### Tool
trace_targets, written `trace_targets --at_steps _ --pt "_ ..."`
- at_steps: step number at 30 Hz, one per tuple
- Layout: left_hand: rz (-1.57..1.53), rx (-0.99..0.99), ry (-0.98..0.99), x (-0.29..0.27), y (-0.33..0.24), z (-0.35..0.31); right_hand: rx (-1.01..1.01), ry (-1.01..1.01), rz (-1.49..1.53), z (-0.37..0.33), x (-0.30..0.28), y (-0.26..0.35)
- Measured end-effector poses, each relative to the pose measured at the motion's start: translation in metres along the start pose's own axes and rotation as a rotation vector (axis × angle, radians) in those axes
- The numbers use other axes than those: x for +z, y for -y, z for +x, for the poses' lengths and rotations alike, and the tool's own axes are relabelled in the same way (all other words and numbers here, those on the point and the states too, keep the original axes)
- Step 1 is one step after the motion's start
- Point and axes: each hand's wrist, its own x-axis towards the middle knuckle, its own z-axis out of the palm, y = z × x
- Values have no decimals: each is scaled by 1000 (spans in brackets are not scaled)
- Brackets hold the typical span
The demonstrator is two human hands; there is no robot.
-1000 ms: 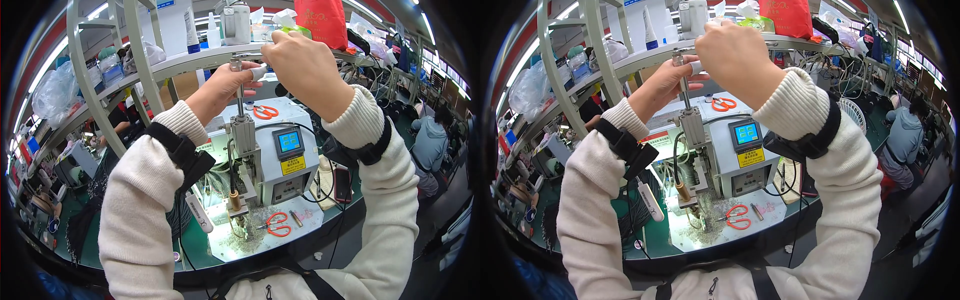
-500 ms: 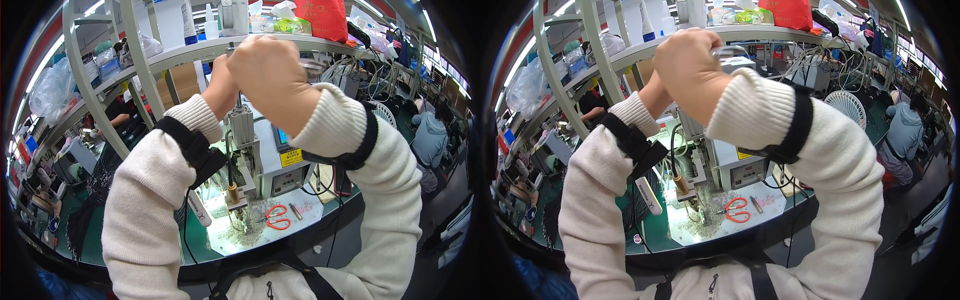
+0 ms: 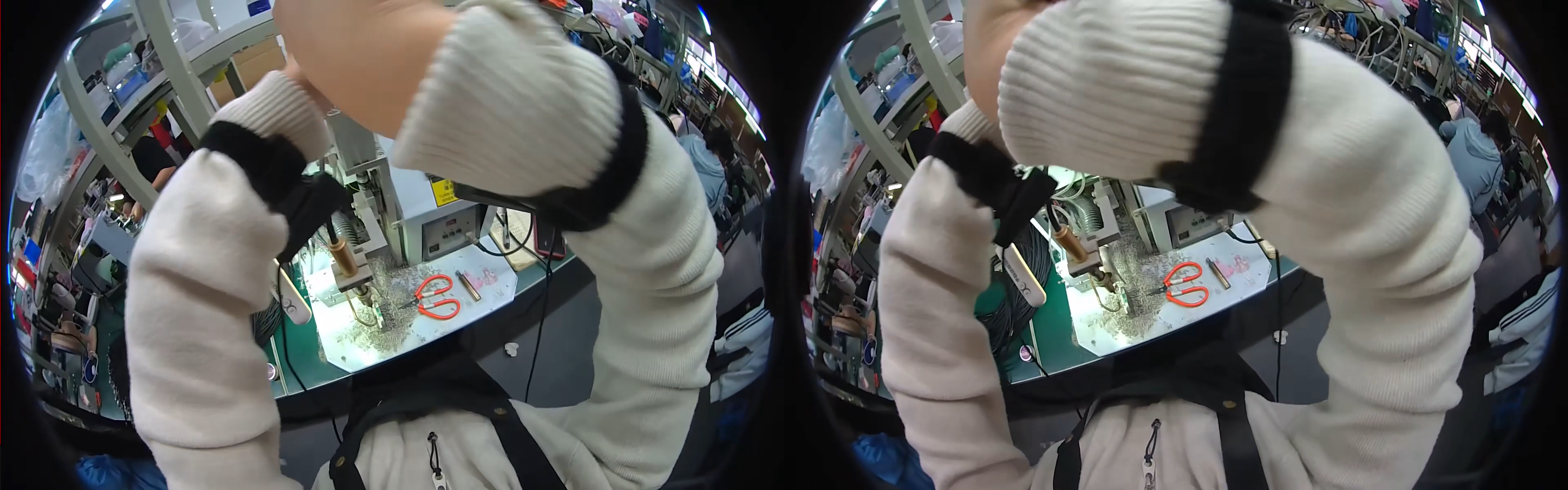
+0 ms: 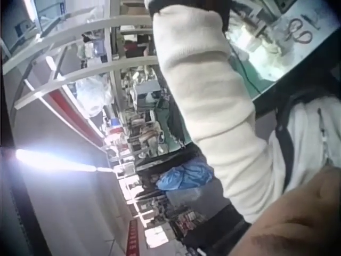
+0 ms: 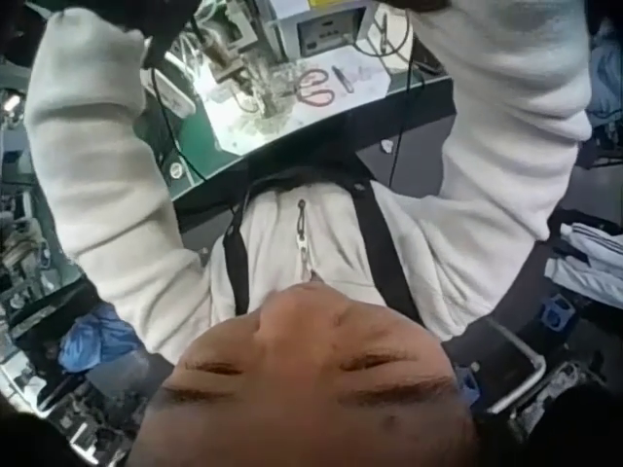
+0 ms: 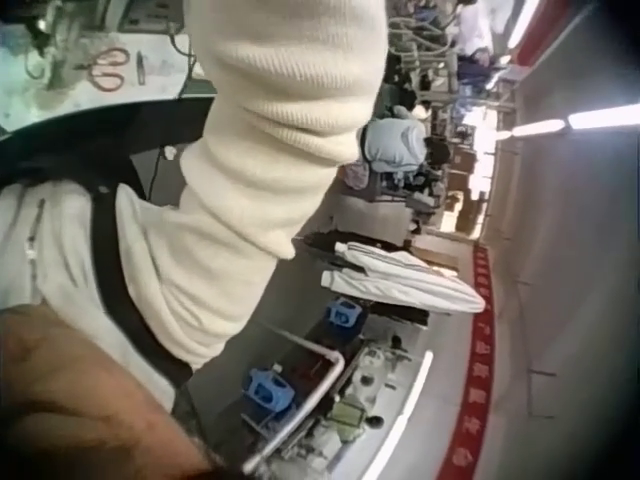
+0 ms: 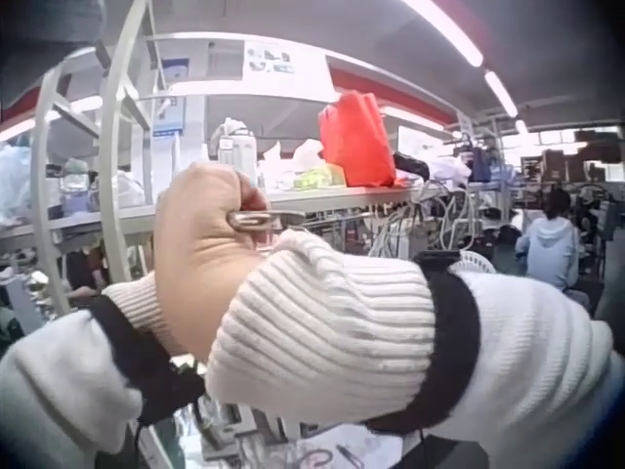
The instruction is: The person operates a control panel, uses a wrench on a metal component, and trims wire with shears. They then use the wrench to tighten a top fastener and a side nut on the assembly.
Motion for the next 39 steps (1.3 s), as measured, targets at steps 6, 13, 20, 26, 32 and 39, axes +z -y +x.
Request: trace_targets --at_steps 6,13,20,26,32,39 --pt "180 82 -25 3 -5 -20 12 -214 375 -67 20 -59" --pt "330 165 -180 -54 -16 -152 196 -7 1320 -124 126 -8" --pt "387 -2 -426 -61 19 -248 253 -162 1143 -129 176 24" --pt "355 -119 -549 -56 36 -289 259 -160 1095 -125 182 36" --pt "259 -200 -712 -50 69 -313 298 -344 1152 -143 195 25" --pt "115 -323 -892 -46 95 -344 427 -240 1450 -176 200 13"
